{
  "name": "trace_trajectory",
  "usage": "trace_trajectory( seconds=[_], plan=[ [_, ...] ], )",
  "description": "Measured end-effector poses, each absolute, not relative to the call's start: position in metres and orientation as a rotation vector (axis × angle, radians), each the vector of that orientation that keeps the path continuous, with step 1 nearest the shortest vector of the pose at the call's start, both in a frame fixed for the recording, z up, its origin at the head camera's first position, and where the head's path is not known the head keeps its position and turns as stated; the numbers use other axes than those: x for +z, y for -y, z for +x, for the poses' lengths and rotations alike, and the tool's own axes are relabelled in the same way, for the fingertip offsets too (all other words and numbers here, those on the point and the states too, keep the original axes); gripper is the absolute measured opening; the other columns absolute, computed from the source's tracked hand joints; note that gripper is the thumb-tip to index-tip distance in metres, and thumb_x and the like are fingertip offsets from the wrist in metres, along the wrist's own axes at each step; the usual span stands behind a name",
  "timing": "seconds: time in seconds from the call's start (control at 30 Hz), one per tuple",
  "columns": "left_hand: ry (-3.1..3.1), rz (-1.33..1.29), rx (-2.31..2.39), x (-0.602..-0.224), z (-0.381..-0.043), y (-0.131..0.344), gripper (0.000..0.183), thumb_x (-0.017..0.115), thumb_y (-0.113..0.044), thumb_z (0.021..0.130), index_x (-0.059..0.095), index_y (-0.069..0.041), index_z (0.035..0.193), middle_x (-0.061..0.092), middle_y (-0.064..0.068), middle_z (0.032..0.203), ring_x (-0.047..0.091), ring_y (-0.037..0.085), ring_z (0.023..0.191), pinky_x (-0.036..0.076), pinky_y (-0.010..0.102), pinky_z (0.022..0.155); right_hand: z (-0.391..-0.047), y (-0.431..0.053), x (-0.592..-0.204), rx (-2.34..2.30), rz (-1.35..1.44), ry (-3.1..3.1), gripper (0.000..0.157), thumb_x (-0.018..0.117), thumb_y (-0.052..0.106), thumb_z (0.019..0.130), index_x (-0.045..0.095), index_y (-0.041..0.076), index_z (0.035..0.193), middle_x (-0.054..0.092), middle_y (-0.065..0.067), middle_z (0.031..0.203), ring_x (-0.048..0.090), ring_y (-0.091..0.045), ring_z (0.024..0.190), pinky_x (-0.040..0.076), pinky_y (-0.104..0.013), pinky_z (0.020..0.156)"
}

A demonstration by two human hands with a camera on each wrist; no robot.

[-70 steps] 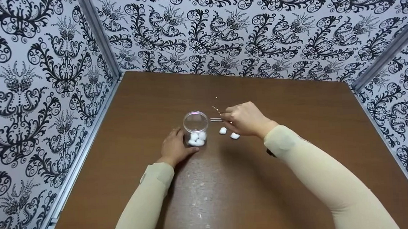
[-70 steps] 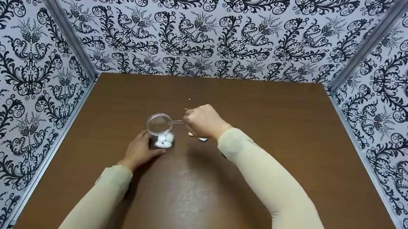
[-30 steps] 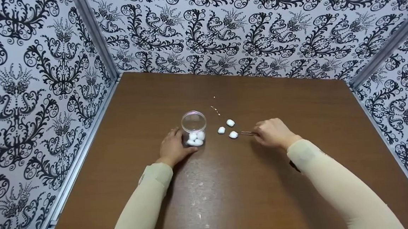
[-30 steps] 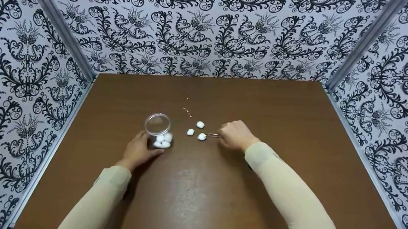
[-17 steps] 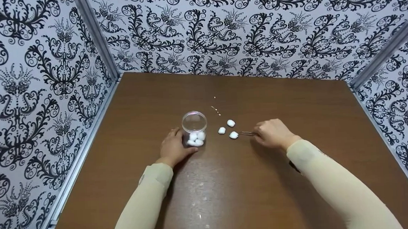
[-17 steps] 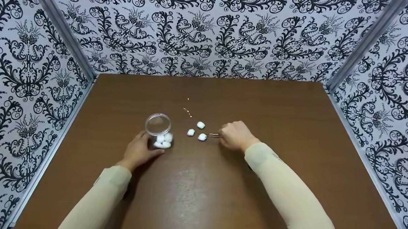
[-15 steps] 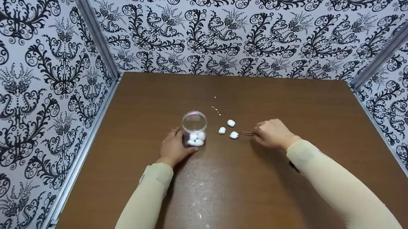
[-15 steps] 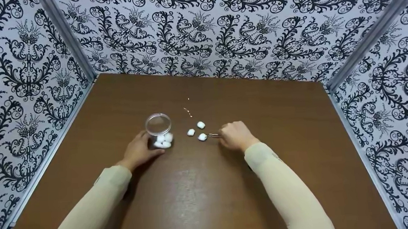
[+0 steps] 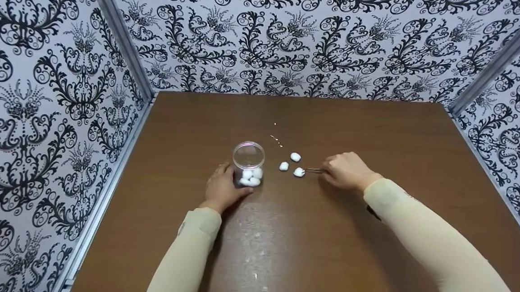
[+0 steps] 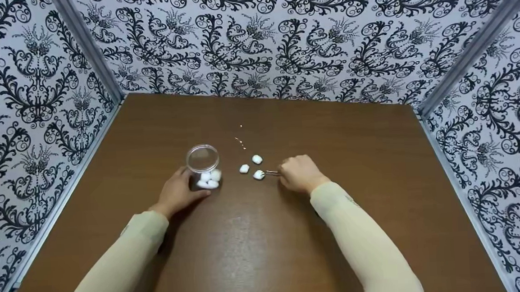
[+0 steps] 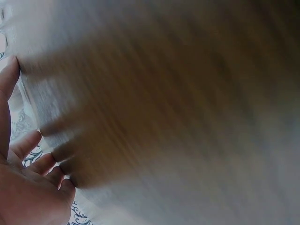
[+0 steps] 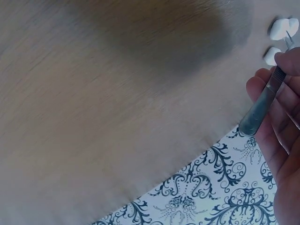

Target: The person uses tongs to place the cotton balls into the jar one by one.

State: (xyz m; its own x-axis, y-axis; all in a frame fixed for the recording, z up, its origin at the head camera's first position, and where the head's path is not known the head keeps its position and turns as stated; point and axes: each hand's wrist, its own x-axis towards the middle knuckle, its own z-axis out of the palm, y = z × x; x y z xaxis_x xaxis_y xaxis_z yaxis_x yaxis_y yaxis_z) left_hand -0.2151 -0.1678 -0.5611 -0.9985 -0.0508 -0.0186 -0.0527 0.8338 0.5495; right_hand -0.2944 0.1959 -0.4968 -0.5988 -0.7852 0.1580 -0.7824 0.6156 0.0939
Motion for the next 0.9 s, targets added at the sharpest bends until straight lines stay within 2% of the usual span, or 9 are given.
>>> trace_trajectory(
  seconds=[0.13, 0.37, 0.7, 0.9],
  plan=[
    [-3.004, -0.082, 0.900, -0.5582, -0.2143, 0.1667, 0.098, 0.088, -0.052, 0.079, 0.048, -0.003, 0.154, 0.042, 0.021, 0.163, 0.036, 0.039, 0.155, 0.031, 0.056, 0.126, -0.2940, -0.1958, -0.4984, -0.018, 1.311, 2.651, 0.010, 0.074, 0.016, 0.089, 0.071, 0.010, 0.081, 0.068, -0.005, 0.074, 0.061, -0.026, 0.059, 0.052, -0.051, 0.054],
    [-3.024, -0.067, 0.861, -0.5572, -0.2120, 0.1664, 0.095, 0.086, -0.054, 0.081, 0.050, -0.002, 0.152, 0.043, 0.021, 0.163, 0.035, 0.040, 0.155, 0.033, 0.056, 0.125, -0.2940, -0.1937, -0.4972, -0.064, 1.335, 2.653, 0.015, 0.077, 0.016, 0.088, 0.068, 0.008, 0.079, 0.064, -0.004, 0.070, 0.052, -0.018, 0.054, 0.049, -0.044, 0.050],
    [-3.021, -0.067, 0.877, -0.5560, -0.2113, 0.1654, 0.096, 0.087, -0.053, 0.080, 0.050, -0.001, 0.152, 0.044, 0.023, 0.162, 0.036, 0.040, 0.155, 0.032, 0.056, 0.126, -0.2922, -0.1928, -0.4990, -0.047, 1.329, 2.653, 0.014, 0.077, 0.016, 0.087, 0.070, 0.009, 0.078, 0.064, -0.003, 0.070, 0.056, -0.022, 0.055, 0.050, -0.046, 0.050],
    [-3.024, -0.069, 0.882, -0.5561, -0.2116, 0.1658, 0.095, 0.087, -0.053, 0.080, 0.051, -0.001, 0.151, 0.044, 0.023, 0.161, 0.036, 0.040, 0.155, 0.032, 0.055, 0.126, -0.2918, -0.1934, -0.4992, -0.037, 1.322, 2.626, 0.008, 0.077, 0.015, 0.088, 0.075, 0.009, 0.083, 0.068, -0.004, 0.074, 0.062, -0.023, 0.058, 0.052, -0.046, 0.052]
  ],
)
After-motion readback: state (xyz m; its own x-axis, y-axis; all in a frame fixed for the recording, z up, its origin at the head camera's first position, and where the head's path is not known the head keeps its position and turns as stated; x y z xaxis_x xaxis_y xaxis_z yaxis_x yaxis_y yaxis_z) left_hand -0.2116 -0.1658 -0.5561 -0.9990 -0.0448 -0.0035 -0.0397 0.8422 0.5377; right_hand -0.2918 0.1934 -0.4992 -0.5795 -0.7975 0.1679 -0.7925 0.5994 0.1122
